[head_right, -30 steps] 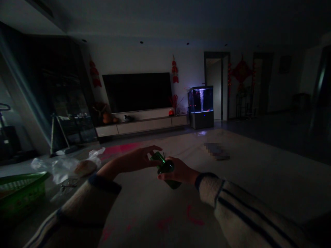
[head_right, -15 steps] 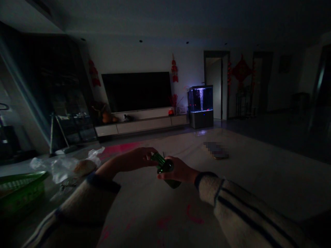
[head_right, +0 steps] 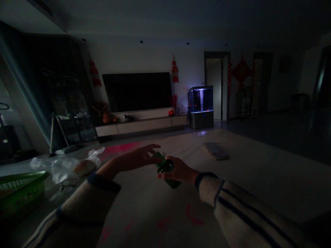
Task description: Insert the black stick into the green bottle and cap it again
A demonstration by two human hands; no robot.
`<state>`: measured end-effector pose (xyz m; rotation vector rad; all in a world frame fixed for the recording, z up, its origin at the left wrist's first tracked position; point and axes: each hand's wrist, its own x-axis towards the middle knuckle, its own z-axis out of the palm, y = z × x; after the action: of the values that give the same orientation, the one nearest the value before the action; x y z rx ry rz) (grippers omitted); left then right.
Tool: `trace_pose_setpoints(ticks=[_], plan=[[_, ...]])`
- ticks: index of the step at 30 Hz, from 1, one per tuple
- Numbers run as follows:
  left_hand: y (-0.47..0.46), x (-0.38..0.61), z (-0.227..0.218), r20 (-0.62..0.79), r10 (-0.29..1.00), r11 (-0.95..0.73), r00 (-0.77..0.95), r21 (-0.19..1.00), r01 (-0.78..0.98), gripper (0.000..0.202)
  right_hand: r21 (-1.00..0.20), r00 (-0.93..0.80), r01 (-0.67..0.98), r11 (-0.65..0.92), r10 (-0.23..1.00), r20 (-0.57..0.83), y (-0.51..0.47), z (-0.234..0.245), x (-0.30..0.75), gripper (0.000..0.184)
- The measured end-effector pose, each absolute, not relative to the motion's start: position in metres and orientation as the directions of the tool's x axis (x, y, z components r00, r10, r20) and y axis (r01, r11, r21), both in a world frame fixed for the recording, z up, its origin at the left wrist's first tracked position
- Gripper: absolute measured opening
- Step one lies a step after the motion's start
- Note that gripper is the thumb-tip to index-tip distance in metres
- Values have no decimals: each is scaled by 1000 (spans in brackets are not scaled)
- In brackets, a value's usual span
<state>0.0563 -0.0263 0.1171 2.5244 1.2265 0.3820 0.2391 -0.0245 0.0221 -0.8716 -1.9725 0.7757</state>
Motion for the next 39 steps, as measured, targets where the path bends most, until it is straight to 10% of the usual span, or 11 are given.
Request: trace_pose_setpoints(ticks=[7, 15, 28, 39], plan=[[-29, 47, 126, 120, 636, -718, 762, 455, 527, 38, -752, -432, 294, 590, 784, 446, -22, 21, 240, 44], [-20, 50, 118, 103, 735, -643, 670, 418, 641, 33, -761, -412, 318, 566, 805, 427, -23, 20, 239, 41], [-24, 45, 120, 133, 733, -636, 667, 481, 604, 69, -783, -426, 278, 556, 802, 418, -25, 25, 238, 39], [-19, 48, 117, 103, 766, -616, 634, 401, 679, 37, -783, -417, 301, 545, 813, 406, -26, 24, 238, 40]])
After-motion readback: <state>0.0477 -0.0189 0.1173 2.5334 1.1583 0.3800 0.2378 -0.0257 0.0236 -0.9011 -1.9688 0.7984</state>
